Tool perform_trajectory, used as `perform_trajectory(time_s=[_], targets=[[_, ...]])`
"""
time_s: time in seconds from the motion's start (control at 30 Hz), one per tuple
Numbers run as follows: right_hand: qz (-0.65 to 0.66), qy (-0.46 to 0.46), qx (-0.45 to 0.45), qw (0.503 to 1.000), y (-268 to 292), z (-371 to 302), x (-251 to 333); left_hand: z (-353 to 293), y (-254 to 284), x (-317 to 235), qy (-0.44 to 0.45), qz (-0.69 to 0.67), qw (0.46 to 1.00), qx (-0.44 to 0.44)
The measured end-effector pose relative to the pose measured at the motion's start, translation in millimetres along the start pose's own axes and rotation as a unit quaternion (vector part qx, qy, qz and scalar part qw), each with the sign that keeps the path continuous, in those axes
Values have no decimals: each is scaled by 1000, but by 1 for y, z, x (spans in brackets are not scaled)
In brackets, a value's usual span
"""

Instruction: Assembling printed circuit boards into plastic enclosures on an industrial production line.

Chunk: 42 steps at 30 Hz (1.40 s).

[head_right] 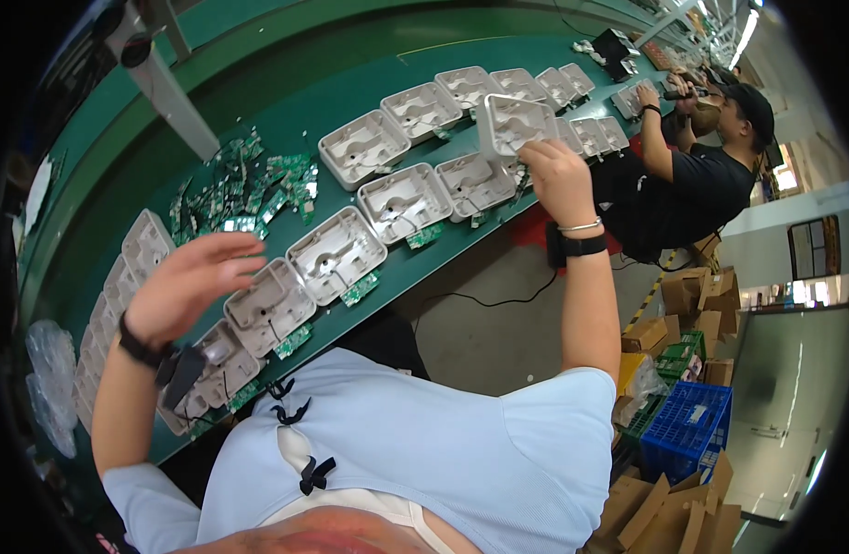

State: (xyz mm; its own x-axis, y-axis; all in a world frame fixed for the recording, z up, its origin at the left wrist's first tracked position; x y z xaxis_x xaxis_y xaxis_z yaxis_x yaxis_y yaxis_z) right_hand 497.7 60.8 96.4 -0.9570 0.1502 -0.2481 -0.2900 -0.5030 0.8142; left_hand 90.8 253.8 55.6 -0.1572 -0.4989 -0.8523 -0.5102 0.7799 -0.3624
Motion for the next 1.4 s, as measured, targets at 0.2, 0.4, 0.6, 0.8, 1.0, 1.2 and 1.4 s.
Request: perform_trajectory(time_s=[0.2,0.4,0.6,0.8,1.0,1.2,1.4], targets=[[41,11,2,999,1,-14,14,160,-1,44,79,-82,993,-30],[46,20,3,999,-1,-26,5,217,-1,53,121,-124,983,-58],[26,11,0,1000,-9,-28,-16,242,-4,52,136,-94,986,-36],[16,-2,-5,1000,-9,-31,-28,274,-29,49,154,-96,983,5],[21,-7,-3,1000,-11,-31,-25,302,-56,48,168,-68,983,-11],[33,31,-17,999,0,-10,0,293,-45,35,130,-69,988,-45],[107,121,-32,986,16,42,72,214,0,-19,1,-15,999,-51]])
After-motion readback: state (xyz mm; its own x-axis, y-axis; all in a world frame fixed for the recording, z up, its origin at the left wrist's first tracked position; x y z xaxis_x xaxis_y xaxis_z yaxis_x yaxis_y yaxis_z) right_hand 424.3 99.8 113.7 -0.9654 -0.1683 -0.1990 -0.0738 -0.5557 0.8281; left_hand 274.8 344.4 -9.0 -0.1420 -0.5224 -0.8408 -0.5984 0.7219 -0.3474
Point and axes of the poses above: each hand's wrist, its own z-axis towards the middle knuckle, its own y-axis out of the back of the hand, x = y × z, the point moved 8 cm from there along z, towards the middle knuckle, and after that the axes turned 8 degrees about -z, right-handed, at the moved point
